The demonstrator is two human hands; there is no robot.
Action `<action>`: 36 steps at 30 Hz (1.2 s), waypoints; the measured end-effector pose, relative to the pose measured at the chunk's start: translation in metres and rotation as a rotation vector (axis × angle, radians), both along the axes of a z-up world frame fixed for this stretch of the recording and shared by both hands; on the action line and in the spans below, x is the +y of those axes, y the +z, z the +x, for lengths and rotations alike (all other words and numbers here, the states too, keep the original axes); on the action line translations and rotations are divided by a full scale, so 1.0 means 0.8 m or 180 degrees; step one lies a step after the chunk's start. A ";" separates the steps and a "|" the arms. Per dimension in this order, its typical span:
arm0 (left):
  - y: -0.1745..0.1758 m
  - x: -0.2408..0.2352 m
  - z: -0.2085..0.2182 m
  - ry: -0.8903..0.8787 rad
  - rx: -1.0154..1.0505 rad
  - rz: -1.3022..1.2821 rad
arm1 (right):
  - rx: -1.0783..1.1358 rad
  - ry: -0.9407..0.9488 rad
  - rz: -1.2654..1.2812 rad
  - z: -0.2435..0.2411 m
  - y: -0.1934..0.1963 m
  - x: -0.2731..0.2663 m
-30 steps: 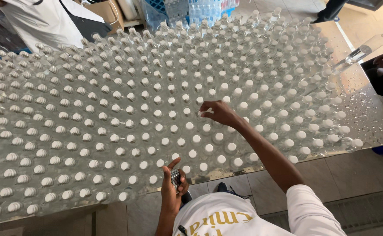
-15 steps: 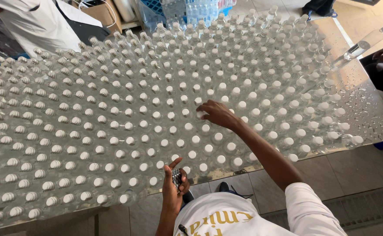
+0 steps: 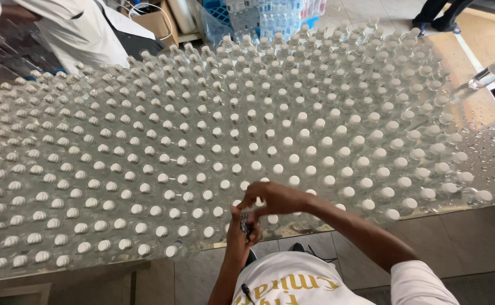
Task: The person repeatedly picks up white bottle caps and screws them onto the tops of clear plastic bottles arranged in rows on a metal table. The person works methodically across the table, handling one bottle at a time.
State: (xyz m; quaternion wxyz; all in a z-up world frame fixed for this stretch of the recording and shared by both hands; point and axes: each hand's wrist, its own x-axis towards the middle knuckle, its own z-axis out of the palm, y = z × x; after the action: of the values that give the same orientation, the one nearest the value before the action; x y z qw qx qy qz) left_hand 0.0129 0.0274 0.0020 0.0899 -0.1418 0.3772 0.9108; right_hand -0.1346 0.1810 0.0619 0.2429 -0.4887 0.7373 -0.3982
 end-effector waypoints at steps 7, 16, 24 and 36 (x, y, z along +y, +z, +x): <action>0.010 0.012 0.004 -0.0097 -0.0284 -0.0423 | -0.0379 0.0135 -0.0300 0.026 0.003 0.001; 0.014 0.020 -0.006 -0.0194 -0.0125 -0.0308 | -0.0342 -0.0124 -0.0221 0.011 0.006 0.021; 0.011 0.018 0.002 0.0063 -0.0116 0.0009 | 0.0221 -0.1577 -0.0832 -0.098 -0.076 0.018; 0.005 -0.003 0.018 0.0225 -0.0263 -0.0011 | 0.0643 -0.1094 0.0162 -0.109 -0.075 0.010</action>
State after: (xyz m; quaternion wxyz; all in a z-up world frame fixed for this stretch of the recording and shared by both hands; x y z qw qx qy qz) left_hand 0.0270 0.0249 0.0064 0.0729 -0.1927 0.3695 0.9061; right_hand -0.2218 0.1886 0.0023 0.1084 -0.3867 0.8403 -0.3640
